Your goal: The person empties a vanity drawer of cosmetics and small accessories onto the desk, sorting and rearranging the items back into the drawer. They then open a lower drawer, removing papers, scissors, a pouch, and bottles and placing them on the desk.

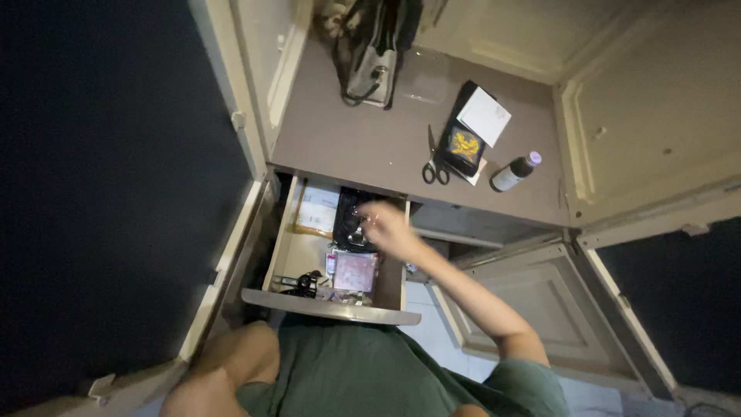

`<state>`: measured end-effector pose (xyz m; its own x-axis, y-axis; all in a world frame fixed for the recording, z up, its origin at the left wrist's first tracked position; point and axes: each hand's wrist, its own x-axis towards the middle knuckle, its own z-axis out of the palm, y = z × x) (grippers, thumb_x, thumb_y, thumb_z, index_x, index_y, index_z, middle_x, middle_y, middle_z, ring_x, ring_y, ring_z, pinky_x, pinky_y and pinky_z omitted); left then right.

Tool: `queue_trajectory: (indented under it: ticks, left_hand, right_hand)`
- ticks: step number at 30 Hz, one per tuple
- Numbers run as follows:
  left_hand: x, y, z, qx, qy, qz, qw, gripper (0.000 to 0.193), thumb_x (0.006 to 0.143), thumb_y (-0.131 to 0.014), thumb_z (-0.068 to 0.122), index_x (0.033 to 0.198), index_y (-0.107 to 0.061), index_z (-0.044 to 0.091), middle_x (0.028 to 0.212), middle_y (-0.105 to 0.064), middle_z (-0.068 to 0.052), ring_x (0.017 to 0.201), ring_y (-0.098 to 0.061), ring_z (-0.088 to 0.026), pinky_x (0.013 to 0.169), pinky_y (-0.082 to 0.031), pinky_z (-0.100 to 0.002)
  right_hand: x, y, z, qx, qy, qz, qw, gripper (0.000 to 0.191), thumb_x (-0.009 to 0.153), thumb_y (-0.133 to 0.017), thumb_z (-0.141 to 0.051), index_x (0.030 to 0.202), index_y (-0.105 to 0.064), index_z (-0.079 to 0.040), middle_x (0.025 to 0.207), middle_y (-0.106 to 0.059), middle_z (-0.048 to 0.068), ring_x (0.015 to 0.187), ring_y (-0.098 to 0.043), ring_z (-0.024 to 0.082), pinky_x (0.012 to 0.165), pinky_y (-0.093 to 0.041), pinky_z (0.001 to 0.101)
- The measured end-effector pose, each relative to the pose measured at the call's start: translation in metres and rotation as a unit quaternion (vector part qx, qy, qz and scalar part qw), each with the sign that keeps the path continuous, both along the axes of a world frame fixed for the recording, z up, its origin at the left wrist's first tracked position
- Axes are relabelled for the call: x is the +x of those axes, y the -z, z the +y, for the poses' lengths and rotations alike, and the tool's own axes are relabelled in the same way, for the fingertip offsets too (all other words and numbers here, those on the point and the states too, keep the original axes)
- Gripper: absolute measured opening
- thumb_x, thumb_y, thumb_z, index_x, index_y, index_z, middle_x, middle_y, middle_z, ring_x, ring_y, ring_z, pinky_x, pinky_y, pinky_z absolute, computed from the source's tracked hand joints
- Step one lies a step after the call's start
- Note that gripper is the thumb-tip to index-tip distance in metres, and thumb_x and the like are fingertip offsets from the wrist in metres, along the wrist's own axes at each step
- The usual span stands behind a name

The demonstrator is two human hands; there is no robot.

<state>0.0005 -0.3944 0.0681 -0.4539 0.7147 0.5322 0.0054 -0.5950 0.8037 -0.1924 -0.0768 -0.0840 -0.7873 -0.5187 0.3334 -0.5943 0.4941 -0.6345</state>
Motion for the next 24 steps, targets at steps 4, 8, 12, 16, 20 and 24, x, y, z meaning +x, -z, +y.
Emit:
queue_trajectory:
  ticks: [4, 8, 12, 16, 20, 24]
  left_hand:
    - [0.002, 0.001, -0.002, -0.001, -0.002, -0.005, 1.0, 0.046, 0.093, -0.067, 0.04, 0.117, -0.064, 0.001, 0.101, -0.073, -0.011, 0.095, -0.073, -0.024, 0.082, -0.06, -0.04]
    - [-0.002, 0.004, -0.01, -0.006, -0.02, -0.009, 1.0, 0.046, 0.093, -0.067, 0.039, 0.118, -0.064, 0.001, 0.102, -0.073, -0.011, 0.095, -0.073, -0.024, 0.083, -0.06, -0.04]
    - [-0.004, 0.005, -0.015, -0.018, -0.024, -0.017, 0.999, 0.046, 0.093, -0.067, 0.038, 0.119, -0.063, 0.0, 0.103, -0.073, -0.011, 0.096, -0.073, -0.024, 0.083, -0.06, -0.04]
    - [-0.006, 0.006, -0.019, -0.023, -0.027, -0.024, 0.999, 0.046, 0.094, -0.067, 0.037, 0.12, -0.063, 0.0, 0.103, -0.073, -0.011, 0.097, -0.073, -0.024, 0.084, -0.06, -0.04]
    - [-0.009, 0.008, -0.02, -0.022, -0.029, -0.026, 0.999, 0.045, 0.094, -0.067, 0.036, 0.121, -0.062, 0.0, 0.104, -0.073, -0.011, 0.098, -0.073, -0.024, 0.084, -0.06, -0.04]
    - [-0.014, 0.011, -0.021, -0.022, -0.024, -0.029, 0.999, 0.045, 0.095, -0.067, 0.035, 0.122, -0.062, -0.001, 0.105, -0.073, -0.011, 0.098, -0.072, -0.024, 0.085, -0.06, -0.04]
  right_hand:
    - [-0.002, 0.046, -0.055, 0.194, -0.136, -0.039, 0.971, 0.043, 0.091, -0.065, -0.021, 0.13, -0.059, -0.004, 0.118, -0.067, 0.019, 0.103, -0.068, 0.037, 0.085, -0.058, 0.045]
    - [-0.027, 0.093, -0.093, 0.343, -0.059, -0.09, 0.933, 0.034, 0.097, -0.059, -0.031, 0.125, -0.062, -0.013, 0.116, -0.067, 0.016, 0.107, -0.066, 0.036, 0.085, -0.058, 0.0487]
    - [-0.035, 0.116, -0.12, 0.36, 0.021, 0.023, 0.932, 0.044, 0.093, -0.058, -0.029, 0.133, -0.054, -0.011, 0.123, -0.063, 0.022, 0.114, -0.063, 0.041, 0.085, -0.056, 0.0553]
    - [-0.034, 0.126, -0.132, 0.387, 0.066, 0.155, 0.907, 0.051, 0.093, -0.054, -0.03, 0.139, -0.048, -0.011, 0.135, -0.058, 0.034, 0.115, -0.058, 0.057, 0.091, -0.048, 0.0633]
    - [-0.03, 0.131, -0.133, 0.437, 0.02, 0.116, 0.892, 0.065, 0.102, -0.046, -0.04, 0.145, -0.037, 0.007, 0.13, -0.05, 0.048, 0.118, -0.056, 0.062, 0.102, -0.039, 0.0678]
    - [-0.033, 0.134, -0.129, 0.442, -0.002, 0.206, 0.873, 0.066, 0.102, -0.048, -0.03, 0.146, -0.036, 0.018, 0.118, -0.055, 0.05, 0.121, -0.06, 0.057, 0.111, -0.041, 0.0627]
